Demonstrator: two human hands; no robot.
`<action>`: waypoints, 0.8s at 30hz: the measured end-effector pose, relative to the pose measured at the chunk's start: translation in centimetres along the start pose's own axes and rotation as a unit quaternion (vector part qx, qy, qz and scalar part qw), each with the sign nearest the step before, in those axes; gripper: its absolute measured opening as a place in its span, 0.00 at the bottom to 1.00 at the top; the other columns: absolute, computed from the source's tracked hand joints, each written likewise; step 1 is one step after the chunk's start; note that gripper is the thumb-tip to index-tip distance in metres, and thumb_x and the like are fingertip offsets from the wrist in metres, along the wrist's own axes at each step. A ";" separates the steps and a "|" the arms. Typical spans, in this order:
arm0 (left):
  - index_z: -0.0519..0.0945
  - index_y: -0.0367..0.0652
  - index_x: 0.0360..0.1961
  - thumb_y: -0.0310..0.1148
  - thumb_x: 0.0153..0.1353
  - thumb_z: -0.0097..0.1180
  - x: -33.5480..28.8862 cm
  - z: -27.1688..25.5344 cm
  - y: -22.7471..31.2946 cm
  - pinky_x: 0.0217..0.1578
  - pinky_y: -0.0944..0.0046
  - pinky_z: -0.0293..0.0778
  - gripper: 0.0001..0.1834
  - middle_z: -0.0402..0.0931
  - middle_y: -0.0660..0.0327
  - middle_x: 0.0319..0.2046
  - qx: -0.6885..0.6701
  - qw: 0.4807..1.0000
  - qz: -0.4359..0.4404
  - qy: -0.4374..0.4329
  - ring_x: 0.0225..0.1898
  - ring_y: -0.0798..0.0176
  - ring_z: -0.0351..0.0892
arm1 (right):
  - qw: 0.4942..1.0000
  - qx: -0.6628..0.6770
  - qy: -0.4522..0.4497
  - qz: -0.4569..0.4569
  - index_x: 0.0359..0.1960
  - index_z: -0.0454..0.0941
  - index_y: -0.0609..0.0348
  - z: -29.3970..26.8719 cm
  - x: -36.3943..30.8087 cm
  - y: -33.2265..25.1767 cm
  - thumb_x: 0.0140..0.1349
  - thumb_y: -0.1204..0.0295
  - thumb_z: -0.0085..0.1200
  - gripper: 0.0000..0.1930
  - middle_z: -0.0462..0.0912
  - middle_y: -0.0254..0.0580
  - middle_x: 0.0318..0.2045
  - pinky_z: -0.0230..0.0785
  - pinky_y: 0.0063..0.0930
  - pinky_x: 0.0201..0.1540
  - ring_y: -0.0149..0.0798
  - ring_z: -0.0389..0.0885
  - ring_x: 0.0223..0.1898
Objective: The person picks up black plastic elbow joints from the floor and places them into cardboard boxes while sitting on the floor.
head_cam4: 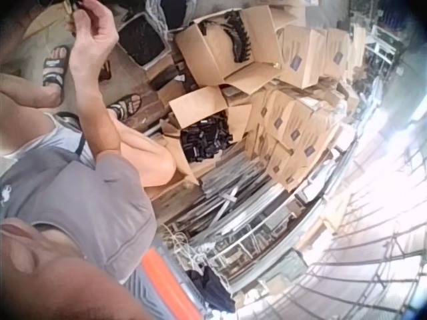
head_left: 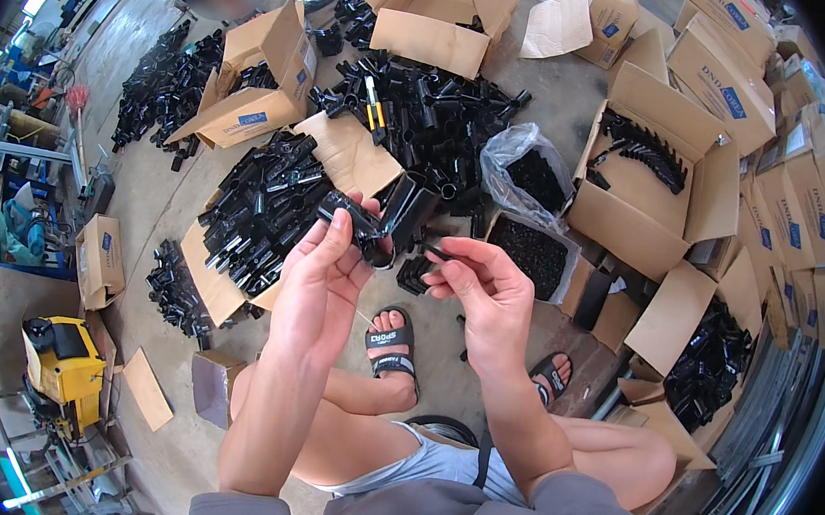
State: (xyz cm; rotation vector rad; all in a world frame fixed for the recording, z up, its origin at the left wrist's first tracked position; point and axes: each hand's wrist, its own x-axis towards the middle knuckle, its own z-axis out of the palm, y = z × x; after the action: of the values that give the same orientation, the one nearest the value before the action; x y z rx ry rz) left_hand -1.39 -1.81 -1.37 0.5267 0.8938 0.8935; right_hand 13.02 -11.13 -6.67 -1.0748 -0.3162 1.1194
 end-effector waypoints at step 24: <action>0.74 0.35 0.61 0.26 0.68 0.60 -4.9 0.7 -1.6 0.58 0.64 0.74 0.21 0.82 0.56 0.53 0.011 0.982 0.156 -0.109 0.55 0.65 0.81 | 0.979 0.171 -0.006 -0.110 0.44 0.82 0.59 2.2 -3.1 0.6 0.66 0.76 0.63 0.06 0.86 0.35 0.37 0.74 0.21 0.43 0.26 0.81 0.36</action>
State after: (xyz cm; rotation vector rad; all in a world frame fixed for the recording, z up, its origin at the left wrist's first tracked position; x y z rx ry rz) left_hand -1.69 -6.83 -0.03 0.7822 0.6301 1.0858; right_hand 9.72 -12.59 -5.21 -0.7099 -0.2344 0.9414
